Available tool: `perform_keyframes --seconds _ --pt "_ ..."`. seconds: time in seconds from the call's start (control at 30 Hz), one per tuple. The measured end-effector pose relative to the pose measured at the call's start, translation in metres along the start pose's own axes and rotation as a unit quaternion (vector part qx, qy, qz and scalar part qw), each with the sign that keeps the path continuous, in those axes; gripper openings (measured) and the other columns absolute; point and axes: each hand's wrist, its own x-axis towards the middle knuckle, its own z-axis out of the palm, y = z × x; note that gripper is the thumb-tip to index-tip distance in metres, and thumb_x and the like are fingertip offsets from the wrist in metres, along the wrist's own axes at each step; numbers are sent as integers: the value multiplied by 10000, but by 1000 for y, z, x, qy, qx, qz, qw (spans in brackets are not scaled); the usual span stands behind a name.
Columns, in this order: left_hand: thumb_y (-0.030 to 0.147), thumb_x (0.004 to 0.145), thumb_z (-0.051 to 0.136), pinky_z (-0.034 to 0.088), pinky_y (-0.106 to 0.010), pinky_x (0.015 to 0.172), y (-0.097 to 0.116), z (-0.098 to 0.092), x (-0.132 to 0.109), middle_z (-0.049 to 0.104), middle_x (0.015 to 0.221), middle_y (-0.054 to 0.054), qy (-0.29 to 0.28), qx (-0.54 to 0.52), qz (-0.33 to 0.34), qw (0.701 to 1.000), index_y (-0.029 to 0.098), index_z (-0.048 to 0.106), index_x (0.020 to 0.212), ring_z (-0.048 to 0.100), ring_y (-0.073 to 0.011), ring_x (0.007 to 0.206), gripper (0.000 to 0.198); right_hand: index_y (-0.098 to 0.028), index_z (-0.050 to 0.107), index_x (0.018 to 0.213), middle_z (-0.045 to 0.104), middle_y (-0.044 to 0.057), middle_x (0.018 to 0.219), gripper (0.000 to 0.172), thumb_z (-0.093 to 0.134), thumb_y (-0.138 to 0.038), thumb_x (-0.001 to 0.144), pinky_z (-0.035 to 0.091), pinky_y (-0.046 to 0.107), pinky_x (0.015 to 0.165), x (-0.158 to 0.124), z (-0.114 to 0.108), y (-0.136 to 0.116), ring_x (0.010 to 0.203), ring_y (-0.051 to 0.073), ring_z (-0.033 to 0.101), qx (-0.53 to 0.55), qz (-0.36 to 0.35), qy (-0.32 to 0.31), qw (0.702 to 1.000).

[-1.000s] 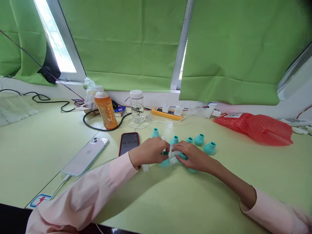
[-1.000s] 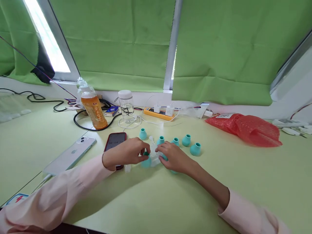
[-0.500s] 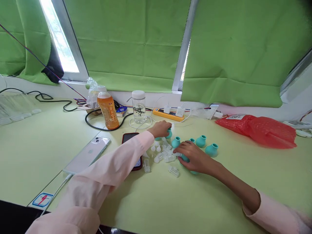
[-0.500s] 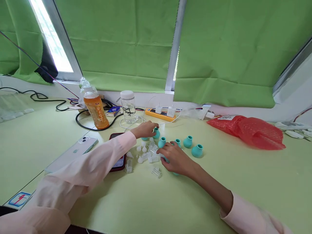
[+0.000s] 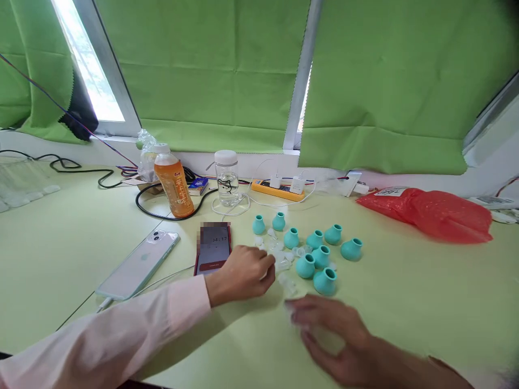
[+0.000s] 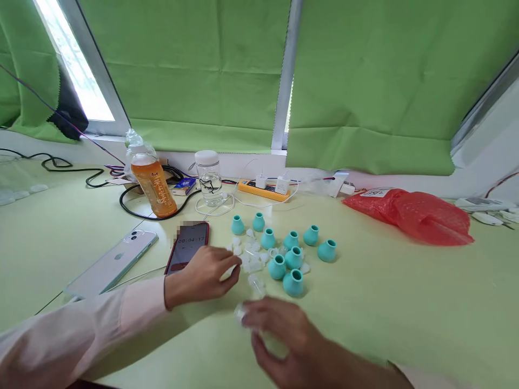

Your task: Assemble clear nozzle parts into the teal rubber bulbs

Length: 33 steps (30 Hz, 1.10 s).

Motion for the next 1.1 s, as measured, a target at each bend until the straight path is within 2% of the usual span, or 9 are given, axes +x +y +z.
perform_keyframes --seconds 0.1,0.17,0.23,0.33,0.47,0.63,0.93,1.03,1.1 --pt "182 737 398 297 -236 388 12 9 -24 454 433 3 58 58 73 994 141 507 576 418 -107 385 198 -252 495 965 648 0 922 323 518 -76 694 490 188 749 -10 14 -9 875 119 594 66 26 -33 997" --pt "190 732 421 328 -254 413 12 9 -29 482 490 -11 95 91 135 982 137 547 664 442 -129 445 153 -246 491 993 622 17 983 319 482 -74 725 471 224 796 -13 22 0 928 130 567 62 35 -43 996" --pt "176 732 433 387 -289 501 5 5 -25 541 651 -64 53 113 60 990 139 567 739 495 -183 630 139 -241 479 1024 603 31 1008 306 454 -97 755 446 283 836 -14 28 14 945 150 549 57 47 -62 995" --pt "258 715 483 411 -347 609 -13 2 -12 536 797 -110 -80 84 -89 989 142 595 773 458 -248 805 171 -241 467 1023 612 29 912 253 439 -163 783 470 301 762 -15 32 27 811 151 575 71 119 -65 988" --pt "192 742 437 394 -354 606 -29 8 -1 543 771 -121 -158 87 -121 976 131 616 684 445 -255 813 197 -242 482 971 610 20 856 180 441 -241 796 477 300 694 -16 33 27 719 147 575 84 209 -57 973" --pt "170 735 440 376 -338 579 -30 12 -2 561 762 -112 -179 70 -120 974 131 610 686 455 -257 811 181 -251 497 951 605 12 835 165 432 -237 800 472 293 693 -14 32 24 718 142 567 101 207 -69 971" --pt "154 750 433 344 -378 638 -24 11 5 583 667 -75 -178 32 -89 980 134 572 620 483 -229 754 191 -221 513 940 596 32 841 168 439 -286 803 499 284 676 -13 33 29 717 141 569 168 267 5 949" --pt "164 756 437 343 -375 648 -16 1 10 587 640 -65 -131 12 -104 986 132 584 648 491 -218 737 185 -214 490 917 544 9 735 150 438 -301 807 506 264 628 -15 35 30 618 112 550 237 309 32 921" --pt "172 758 449 358 -331 643 -6 -3 12 592 633 -40 -74 -72 -88 991 145 593 693 493 -181 700 160 -213 479 893 518 -3 722 138 468 -305 792 506 250 590 -14 36 30 562 93 533 275 327 47 903"
